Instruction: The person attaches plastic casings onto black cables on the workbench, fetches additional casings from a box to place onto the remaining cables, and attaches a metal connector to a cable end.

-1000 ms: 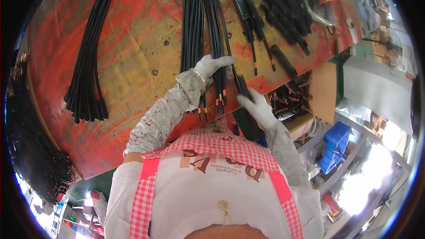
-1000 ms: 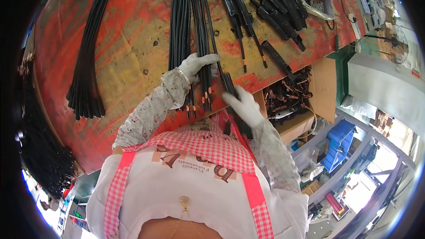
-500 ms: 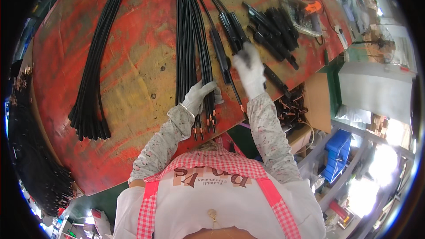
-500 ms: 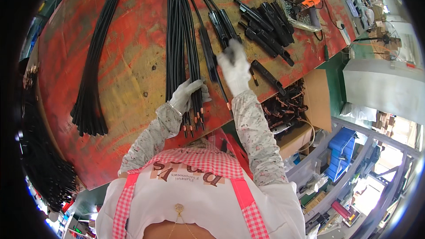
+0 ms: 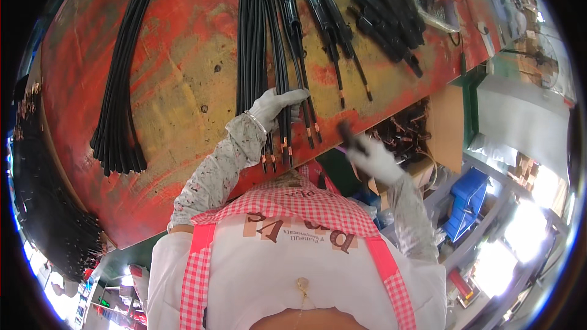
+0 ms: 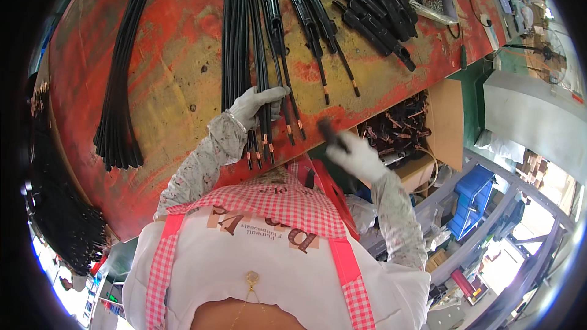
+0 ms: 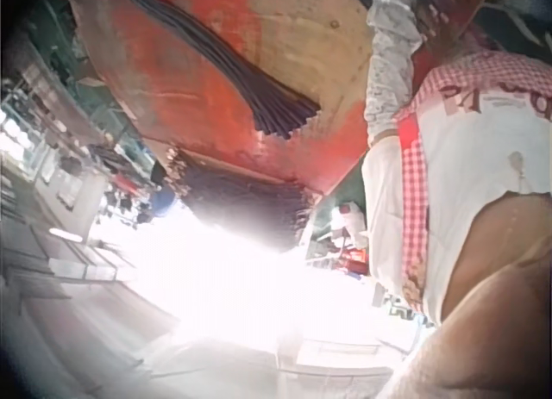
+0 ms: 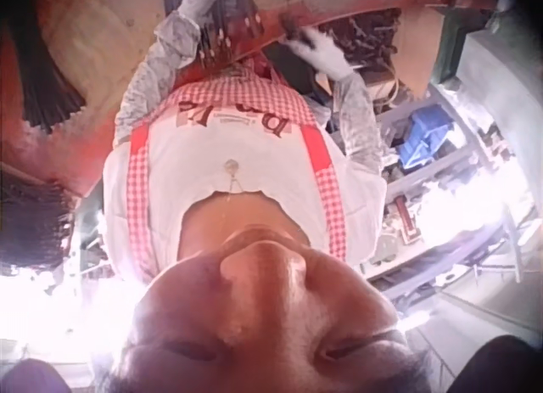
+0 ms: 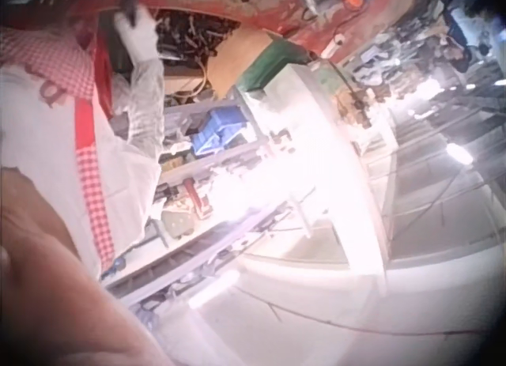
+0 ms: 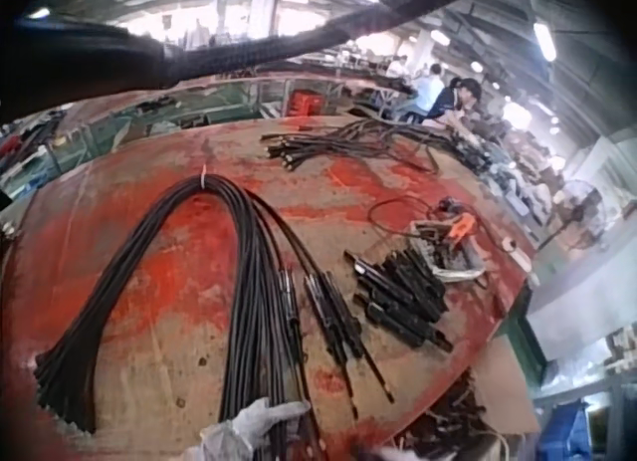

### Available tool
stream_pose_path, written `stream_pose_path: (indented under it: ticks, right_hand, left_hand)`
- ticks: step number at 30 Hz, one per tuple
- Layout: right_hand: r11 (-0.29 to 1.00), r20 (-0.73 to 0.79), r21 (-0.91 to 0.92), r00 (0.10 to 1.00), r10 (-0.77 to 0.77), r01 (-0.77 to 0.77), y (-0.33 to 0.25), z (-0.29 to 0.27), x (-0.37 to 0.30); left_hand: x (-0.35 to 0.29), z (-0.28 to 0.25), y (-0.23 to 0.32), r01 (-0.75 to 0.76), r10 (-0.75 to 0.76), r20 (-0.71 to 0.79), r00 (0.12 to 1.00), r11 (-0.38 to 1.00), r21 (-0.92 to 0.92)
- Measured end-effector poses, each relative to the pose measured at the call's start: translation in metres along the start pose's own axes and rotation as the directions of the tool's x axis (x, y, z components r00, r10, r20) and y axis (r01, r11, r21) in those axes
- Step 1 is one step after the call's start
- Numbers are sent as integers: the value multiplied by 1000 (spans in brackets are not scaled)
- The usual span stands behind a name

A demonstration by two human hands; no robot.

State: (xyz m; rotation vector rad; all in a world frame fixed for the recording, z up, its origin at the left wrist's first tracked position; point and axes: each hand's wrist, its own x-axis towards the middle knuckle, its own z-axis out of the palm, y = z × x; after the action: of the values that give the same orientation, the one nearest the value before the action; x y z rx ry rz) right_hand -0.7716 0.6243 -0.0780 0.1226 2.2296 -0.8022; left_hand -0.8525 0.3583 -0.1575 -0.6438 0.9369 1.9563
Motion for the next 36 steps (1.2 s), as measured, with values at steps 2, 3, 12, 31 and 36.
stream_pose_path:
  ticks: [2,3,12,31,36]
  right_hand:
    - [998,133,43,991,31,-37,1,20,-28]
    - [997,121,38,991,65,-70,1,31,-34]
    - [921,45,388,999,7,-24,-41,68,20]
    - [948,-720,-320,650,-241,-3,-87,58,136]
    - [945,-649,-325,737,-188,-46,-70,11,128]
  left_hand:
    - [8,-5,-6,-41,41,17,999,999,-6]
    - [10,-3,-6,-43,43,20,999,999,-10]
    - [-2,-6,-12,-134,143,-105,984,987,89]
    - [-29,-26,-17,-258,252,-54,966,951,-169]
    - [36,10,15,-278,313,55,948,901,-334]
